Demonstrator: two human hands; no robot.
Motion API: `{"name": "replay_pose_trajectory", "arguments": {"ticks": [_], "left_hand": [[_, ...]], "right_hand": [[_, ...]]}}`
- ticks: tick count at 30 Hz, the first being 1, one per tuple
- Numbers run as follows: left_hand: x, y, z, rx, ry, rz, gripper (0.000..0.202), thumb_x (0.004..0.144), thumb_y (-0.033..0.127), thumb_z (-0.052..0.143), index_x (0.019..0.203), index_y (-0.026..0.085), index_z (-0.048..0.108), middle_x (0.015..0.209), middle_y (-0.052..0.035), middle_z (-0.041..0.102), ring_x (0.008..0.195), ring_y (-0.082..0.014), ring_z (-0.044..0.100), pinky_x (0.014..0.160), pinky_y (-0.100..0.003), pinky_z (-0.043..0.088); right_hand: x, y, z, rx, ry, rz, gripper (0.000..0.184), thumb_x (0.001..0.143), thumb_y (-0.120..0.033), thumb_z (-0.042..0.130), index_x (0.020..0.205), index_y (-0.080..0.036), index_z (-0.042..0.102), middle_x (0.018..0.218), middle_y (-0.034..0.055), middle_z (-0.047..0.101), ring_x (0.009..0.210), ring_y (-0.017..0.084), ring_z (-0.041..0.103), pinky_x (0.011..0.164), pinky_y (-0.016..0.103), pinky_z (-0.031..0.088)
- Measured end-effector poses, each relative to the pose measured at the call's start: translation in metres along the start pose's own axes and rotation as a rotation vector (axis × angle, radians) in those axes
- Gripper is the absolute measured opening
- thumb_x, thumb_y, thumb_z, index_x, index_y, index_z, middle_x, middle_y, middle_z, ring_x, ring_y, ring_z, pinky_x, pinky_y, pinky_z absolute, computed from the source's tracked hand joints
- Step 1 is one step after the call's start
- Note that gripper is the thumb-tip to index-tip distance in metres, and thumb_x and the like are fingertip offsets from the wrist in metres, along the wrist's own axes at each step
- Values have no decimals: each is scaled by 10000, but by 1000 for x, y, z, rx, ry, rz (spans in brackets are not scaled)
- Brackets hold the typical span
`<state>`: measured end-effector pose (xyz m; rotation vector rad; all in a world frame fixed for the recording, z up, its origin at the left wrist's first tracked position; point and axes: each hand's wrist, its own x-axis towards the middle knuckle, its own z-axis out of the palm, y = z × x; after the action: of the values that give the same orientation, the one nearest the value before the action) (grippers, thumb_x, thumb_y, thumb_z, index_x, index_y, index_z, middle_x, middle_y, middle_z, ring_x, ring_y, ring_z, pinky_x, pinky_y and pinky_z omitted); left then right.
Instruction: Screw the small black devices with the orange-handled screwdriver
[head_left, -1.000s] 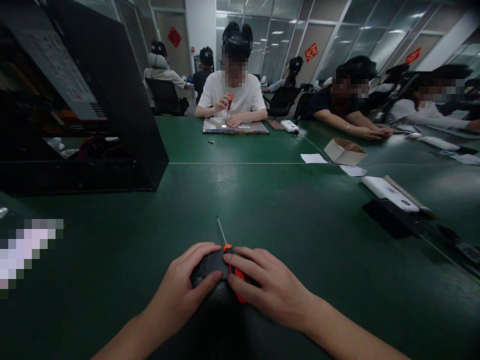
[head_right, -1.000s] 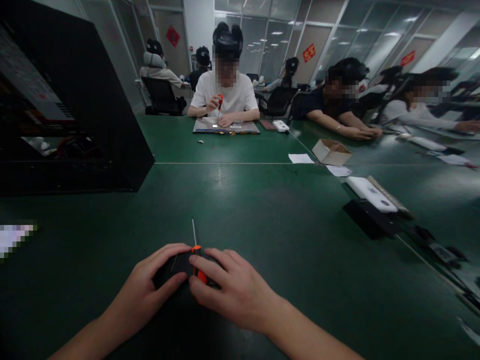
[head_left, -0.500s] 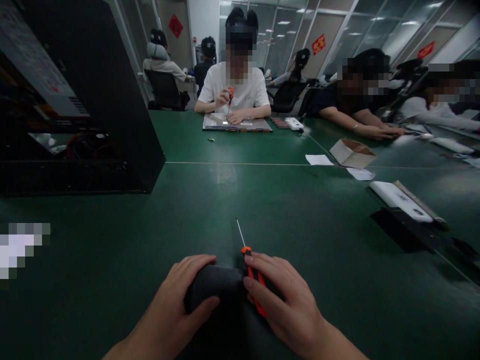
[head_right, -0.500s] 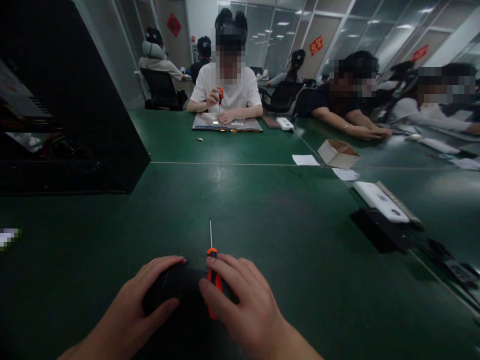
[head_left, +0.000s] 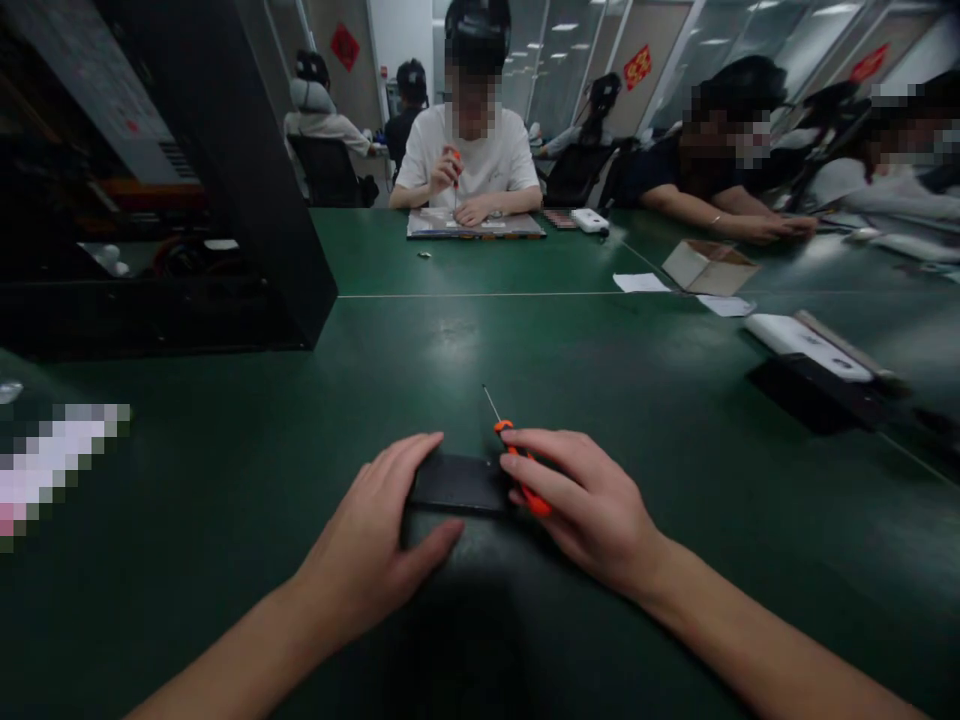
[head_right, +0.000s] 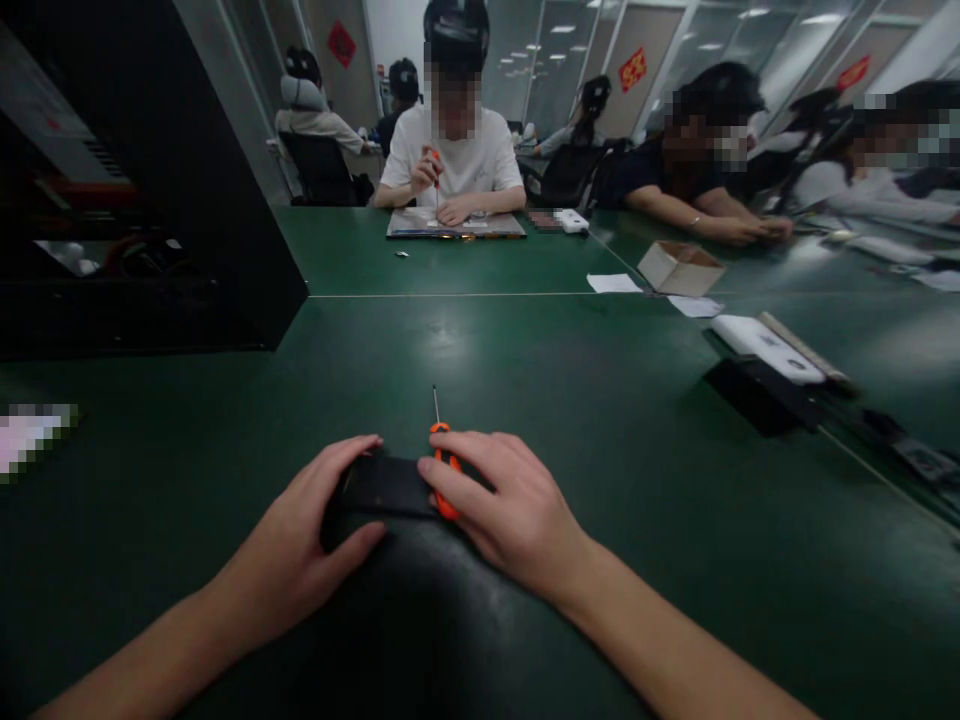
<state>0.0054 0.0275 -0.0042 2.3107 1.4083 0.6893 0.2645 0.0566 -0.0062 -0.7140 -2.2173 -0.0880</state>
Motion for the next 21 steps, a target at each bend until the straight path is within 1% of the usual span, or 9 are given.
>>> {"name": "replay_pose_trajectory", "arguments": {"ticks": [3, 6, 9, 11, 12, 16, 18, 21], "left_hand": [[5, 5, -2, -17, 13, 45, 613, 944, 386, 595, 1483, 191, 378, 1466, -164, 519, 1340, -327, 515, 1119, -521, 432], [9, 7, -4, -75, 51, 42, 567, 953, 381, 573, 1452, 171, 405, 1405, -157, 563, 1286, -305, 561, 1098, -497, 450], [11, 7, -4, -112, 83, 42, 528, 953, 384, 562, 1415, 160, 441, 1353, -154, 604, 1242, -301, 593, 1084, -498, 454], [11, 6, -5, -144, 90, 40, 517, 957, 380, 555, 1408, 151, 451, 1330, -153, 623, 1222, -296, 607, 1075, -491, 458], [11, 5, -5, -159, 89, 34, 513, 958, 376, 555, 1407, 150, 455, 1323, -152, 630, 1216, -293, 612, 1071, -486, 461], [12, 4, -7, -195, 72, 14, 489, 940, 350, 579, 1383, 164, 489, 1308, -138, 648, 1203, -293, 622, 1061, -477, 471], [12, 4, -8, -211, 65, 10, 457, 937, 316, 564, 1365, 164, 511, 1310, -132, 649, 1210, -293, 621, 1068, -475, 470], [12, 5, -9, -234, 58, -1, 428, 944, 274, 526, 1356, 159, 521, 1323, -130, 646, 1230, -290, 614, 1085, -474, 461]], "right_hand": [[0, 3, 3, 66, 28, 32, 347, 969, -166, 566, 1313, -207, 571, 1295, 150, 662, 1193, 224, 639, 947, 395, 560], [1, 3, 7, 180, 46, 70, 367, 991, -170, 519, 1355, -213, 512, 1320, 141, 645, 1249, 215, 612, 1020, 422, 541], [0, 0, 9, 265, 87, 50, 381, 1003, -181, 495, 1379, -237, 468, 1310, 117, 650, 1265, 211, 603, 1051, 442, 528], [-1, -2, 10, 320, 156, 51, 384, 1003, -188, 504, 1377, -258, 460, 1288, 96, 660, 1232, 208, 625, 1032, 437, 541], [-2, -3, 11, 359, 206, 73, 384, 1002, -191, 510, 1375, -268, 457, 1269, 86, 666, 1193, 206, 646, 1007, 432, 555], [-5, -2, 15, 529, 412, 222, 364, 1021, -232, 486, 1376, -294, 431, 1196, 65, 671, 997, 191, 704, 881, 418, 599], [-6, -1, 16, 559, 452, 256, 346, 1029, -264, 475, 1371, -290, 424, 1166, 65, 675, 966, 192, 705, 842, 411, 605], [-8, 0, 18, 552, 444, 265, 346, 1028, -284, 475, 1368, -279, 411, 1149, 71, 675, 953, 191, 699, 825, 409, 605]]}}
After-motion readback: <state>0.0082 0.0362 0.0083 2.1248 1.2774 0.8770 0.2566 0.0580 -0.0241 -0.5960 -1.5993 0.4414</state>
